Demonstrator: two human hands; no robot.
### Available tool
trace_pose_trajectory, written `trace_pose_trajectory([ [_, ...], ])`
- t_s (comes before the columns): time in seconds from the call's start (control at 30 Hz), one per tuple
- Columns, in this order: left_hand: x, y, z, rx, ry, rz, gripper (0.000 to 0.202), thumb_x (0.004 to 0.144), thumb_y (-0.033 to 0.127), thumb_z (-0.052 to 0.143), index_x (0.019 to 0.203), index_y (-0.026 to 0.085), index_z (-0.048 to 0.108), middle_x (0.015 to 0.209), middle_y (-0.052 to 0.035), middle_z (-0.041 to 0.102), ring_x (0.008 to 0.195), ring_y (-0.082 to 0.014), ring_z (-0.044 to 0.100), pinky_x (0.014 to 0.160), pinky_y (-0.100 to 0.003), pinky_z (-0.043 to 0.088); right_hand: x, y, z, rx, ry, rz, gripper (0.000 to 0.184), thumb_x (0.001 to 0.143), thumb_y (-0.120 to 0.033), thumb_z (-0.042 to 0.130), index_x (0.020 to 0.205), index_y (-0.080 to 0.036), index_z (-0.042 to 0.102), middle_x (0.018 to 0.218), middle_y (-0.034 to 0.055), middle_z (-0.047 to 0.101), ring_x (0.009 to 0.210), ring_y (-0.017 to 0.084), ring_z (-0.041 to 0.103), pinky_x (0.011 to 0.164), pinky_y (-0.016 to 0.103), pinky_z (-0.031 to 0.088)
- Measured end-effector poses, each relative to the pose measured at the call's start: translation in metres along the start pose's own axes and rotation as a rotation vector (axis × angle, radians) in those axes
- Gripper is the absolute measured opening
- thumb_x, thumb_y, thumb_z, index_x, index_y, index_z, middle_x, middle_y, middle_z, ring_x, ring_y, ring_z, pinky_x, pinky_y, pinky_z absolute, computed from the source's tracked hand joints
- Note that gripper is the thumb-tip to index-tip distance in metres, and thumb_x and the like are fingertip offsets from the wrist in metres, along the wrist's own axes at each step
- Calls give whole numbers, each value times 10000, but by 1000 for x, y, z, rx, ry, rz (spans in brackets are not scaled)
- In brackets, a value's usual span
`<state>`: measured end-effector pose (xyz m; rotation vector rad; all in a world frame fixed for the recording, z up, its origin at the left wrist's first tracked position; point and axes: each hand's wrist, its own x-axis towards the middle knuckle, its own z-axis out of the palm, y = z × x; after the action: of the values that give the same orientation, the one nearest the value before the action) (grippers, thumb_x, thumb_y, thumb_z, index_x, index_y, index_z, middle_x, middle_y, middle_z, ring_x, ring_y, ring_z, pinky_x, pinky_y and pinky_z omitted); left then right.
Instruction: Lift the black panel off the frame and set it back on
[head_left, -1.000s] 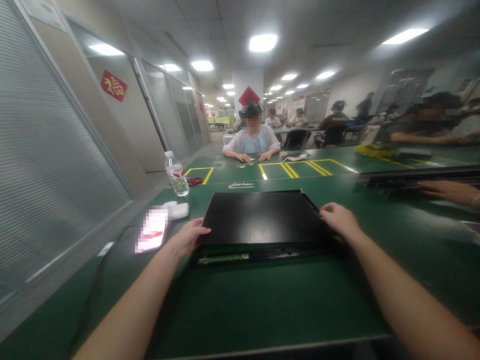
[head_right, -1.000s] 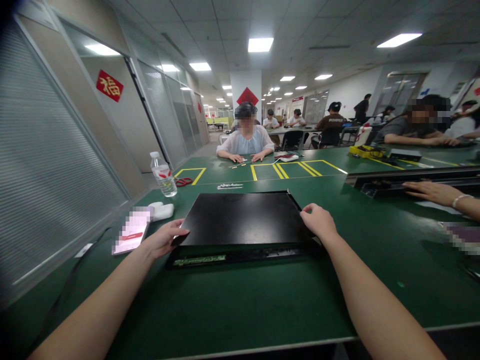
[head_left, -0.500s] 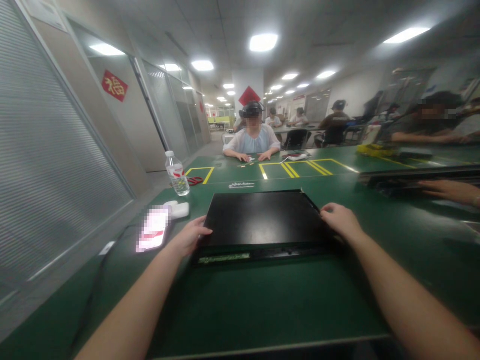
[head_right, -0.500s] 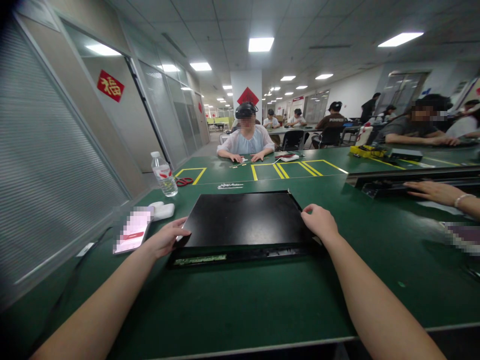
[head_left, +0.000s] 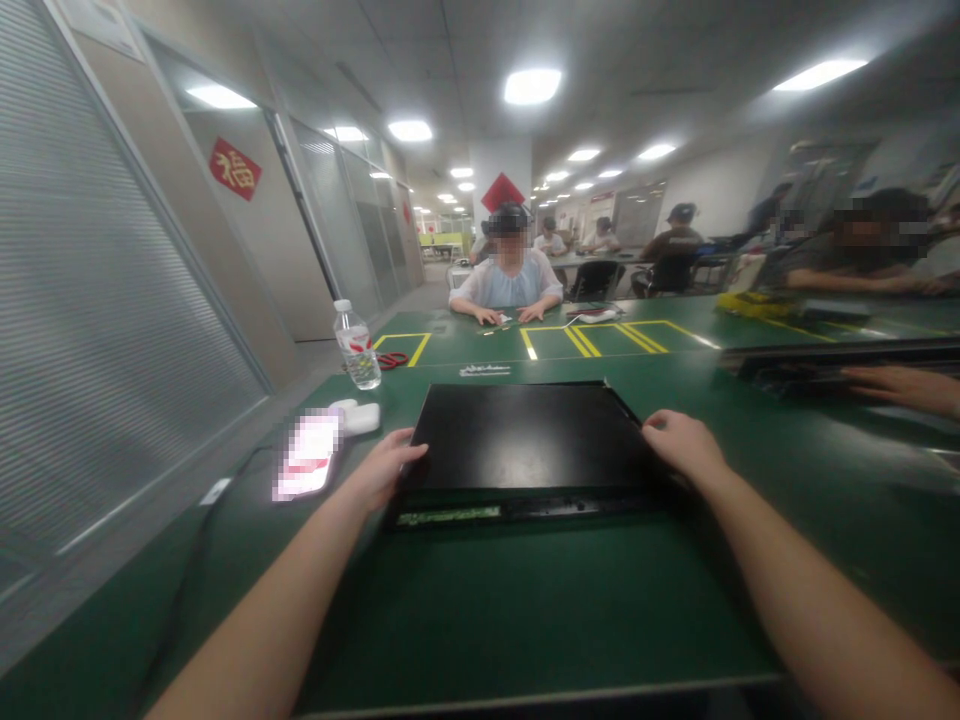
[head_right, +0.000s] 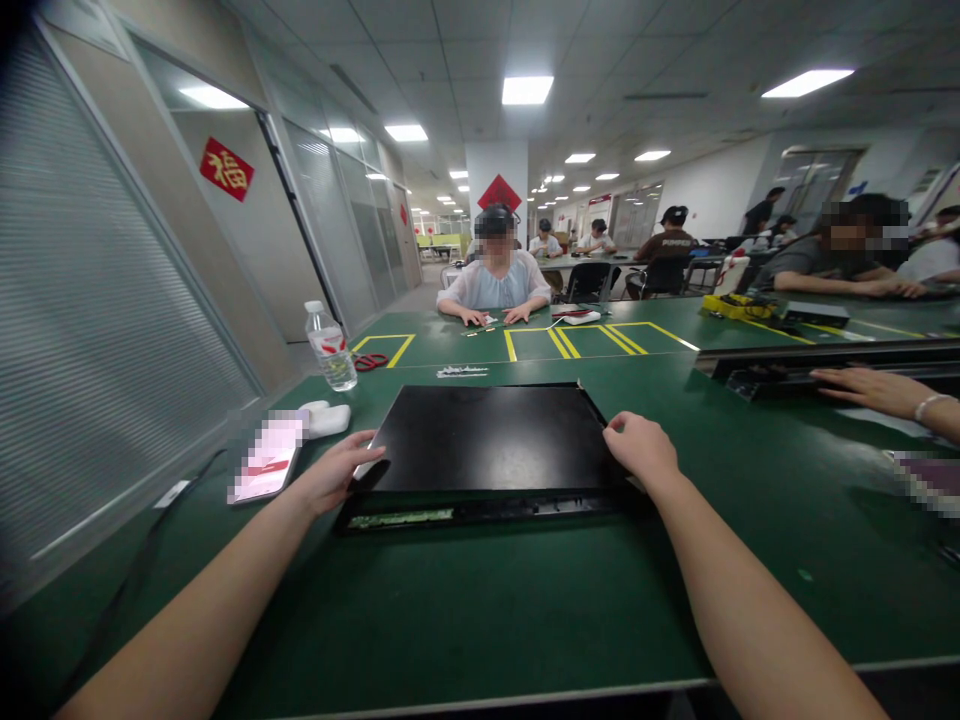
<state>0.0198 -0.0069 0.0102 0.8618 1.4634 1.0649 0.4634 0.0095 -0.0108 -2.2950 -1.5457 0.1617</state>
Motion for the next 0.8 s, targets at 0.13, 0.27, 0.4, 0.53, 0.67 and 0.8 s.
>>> trace_pose_trajectory([
  [0.13,0,0,2,-44,-3,79,372,773,89,731,1119,191,641,1017,-83,792,953,-244,762,810,-346,610,2,3,2,27,13,-5,280,825,-343,564,964,-218,772,910,105,760,816,248,700,658,304,478],
  [0.27,3,-2,0,-17,-24,189,371,708,70,780,1052,169,683,1130,-108,780,1078,-257,730,925,-350,576,2,4,2,42,10,4,264,824,-332,565,950,-222,770,905,99,761,838,250,705,661,297,478],
  [0.4,7,-5,-5,107,15,214,439,662,163,838,1080,160,703,1125,-125,773,1059,-290,728,919,-390,572,2,3,1,44,11,6,263,831,-319,555,939,-223,775,913,101,763,859,252,708,689,303,493],
  [0.53,11,-8,-7,265,48,261,431,631,234,835,1044,168,729,1194,-131,746,1107,-323,698,923,-408,552,1,2,1,26,5,20,268,838,-321,550,951,-226,773,926,101,766,881,266,709,690,311,488],
  [0.67,17,-12,-10,432,53,370,361,622,294,790,960,175,749,1137,-117,751,1166,-349,647,965,-422,509,3,3,1,19,2,12,263,832,-321,553,938,-224,772,939,103,766,887,267,706,688,311,483],
  [0.8,27,-21,-13,527,-10,402,359,647,380,747,941,174,745,1009,-96,751,1084,-341,657,915,-427,515,7,6,4,31,2,-11,254,825,-300,552,919,-222,775,934,95,766,891,253,701,693,301,484],
])
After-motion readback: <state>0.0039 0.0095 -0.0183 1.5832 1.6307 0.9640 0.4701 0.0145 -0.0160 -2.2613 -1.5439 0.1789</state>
